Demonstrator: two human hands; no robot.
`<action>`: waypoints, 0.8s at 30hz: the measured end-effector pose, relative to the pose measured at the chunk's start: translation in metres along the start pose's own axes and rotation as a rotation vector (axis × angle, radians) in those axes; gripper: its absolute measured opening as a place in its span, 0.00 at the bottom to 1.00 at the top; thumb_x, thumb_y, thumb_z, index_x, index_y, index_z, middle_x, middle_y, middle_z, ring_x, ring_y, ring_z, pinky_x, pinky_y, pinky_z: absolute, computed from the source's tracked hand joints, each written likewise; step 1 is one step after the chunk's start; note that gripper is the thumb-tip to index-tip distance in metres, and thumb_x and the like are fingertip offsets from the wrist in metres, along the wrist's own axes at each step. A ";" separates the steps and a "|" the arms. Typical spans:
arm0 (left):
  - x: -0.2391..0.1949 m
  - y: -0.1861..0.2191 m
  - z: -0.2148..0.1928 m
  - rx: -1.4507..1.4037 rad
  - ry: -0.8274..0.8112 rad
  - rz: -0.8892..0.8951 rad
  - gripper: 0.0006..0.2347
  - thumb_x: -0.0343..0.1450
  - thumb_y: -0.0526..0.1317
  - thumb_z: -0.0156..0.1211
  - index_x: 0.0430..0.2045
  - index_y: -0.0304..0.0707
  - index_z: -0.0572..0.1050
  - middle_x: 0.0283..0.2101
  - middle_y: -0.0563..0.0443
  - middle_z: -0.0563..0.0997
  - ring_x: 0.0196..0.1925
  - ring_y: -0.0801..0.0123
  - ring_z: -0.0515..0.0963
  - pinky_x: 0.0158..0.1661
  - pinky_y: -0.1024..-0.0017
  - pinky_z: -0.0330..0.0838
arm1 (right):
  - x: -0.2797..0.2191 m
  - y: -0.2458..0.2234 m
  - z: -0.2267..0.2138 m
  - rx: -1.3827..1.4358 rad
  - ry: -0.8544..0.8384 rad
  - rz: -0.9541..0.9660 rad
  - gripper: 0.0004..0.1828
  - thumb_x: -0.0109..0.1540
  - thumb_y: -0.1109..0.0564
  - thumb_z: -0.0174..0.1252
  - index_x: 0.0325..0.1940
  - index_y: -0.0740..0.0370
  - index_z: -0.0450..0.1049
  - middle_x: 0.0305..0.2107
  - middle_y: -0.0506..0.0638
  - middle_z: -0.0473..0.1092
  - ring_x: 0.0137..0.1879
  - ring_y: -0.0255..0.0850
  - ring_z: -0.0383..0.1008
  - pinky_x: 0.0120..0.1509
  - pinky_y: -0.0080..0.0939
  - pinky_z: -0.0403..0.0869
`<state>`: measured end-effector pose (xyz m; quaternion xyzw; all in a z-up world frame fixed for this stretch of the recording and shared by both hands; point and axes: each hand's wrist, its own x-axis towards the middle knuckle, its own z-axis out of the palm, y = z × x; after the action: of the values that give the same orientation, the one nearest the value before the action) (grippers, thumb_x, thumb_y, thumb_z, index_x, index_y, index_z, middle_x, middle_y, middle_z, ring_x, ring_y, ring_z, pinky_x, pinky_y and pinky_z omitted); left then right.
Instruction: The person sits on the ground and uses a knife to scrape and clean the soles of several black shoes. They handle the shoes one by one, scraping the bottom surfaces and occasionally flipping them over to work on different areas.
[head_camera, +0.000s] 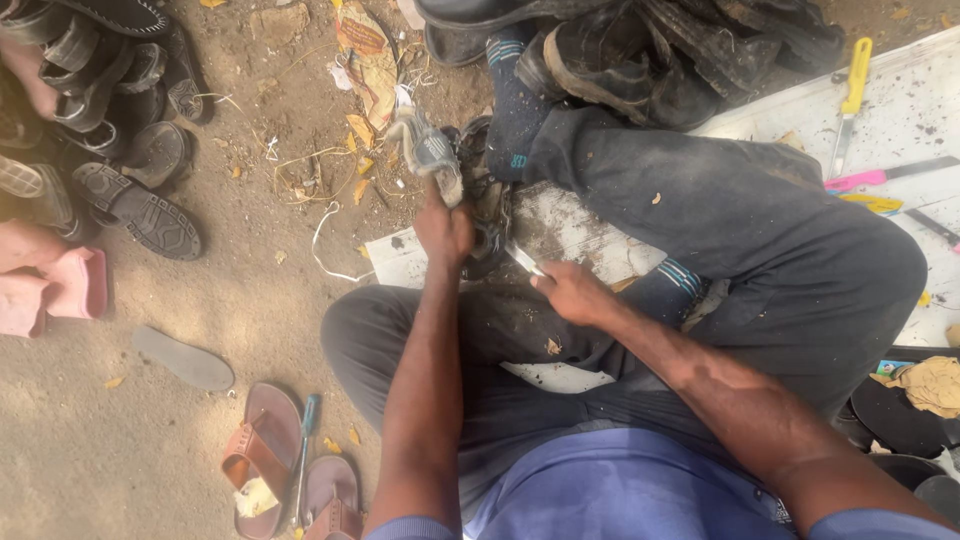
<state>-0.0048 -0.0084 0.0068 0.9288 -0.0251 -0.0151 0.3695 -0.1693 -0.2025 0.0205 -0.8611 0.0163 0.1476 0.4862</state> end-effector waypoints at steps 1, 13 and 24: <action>0.000 -0.001 0.000 0.001 -0.030 -0.030 0.32 0.64 0.39 0.56 0.67 0.36 0.59 0.30 0.34 0.81 0.30 0.39 0.81 0.36 0.50 0.74 | 0.007 -0.001 -0.002 0.082 -0.077 0.125 0.17 0.72 0.50 0.53 0.53 0.68 0.74 0.27 0.47 0.67 0.33 0.36 0.68 0.39 0.45 0.69; -0.002 0.011 -0.006 0.000 -0.107 -0.138 0.34 0.63 0.41 0.59 0.66 0.25 0.60 0.25 0.27 0.80 0.31 0.35 0.81 0.40 0.50 0.73 | 0.007 -0.067 -0.012 0.463 -0.222 0.654 0.19 0.73 0.50 0.45 0.55 0.70 0.69 0.16 0.41 0.59 0.15 0.29 0.52 0.15 0.34 0.53; -0.028 0.041 -0.025 -0.260 -0.118 -0.164 0.24 0.60 0.40 0.59 0.51 0.30 0.73 0.31 0.31 0.83 0.35 0.40 0.83 0.43 0.54 0.74 | -0.006 -0.091 -0.027 0.476 -0.101 0.686 0.12 0.71 0.52 0.49 0.46 0.65 0.67 0.15 0.45 0.60 0.12 0.32 0.55 0.13 0.38 0.55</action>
<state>-0.0332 -0.0196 0.0530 0.8696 0.0314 -0.1031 0.4818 -0.1527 -0.1781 0.1107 -0.6611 0.3117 0.3351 0.5945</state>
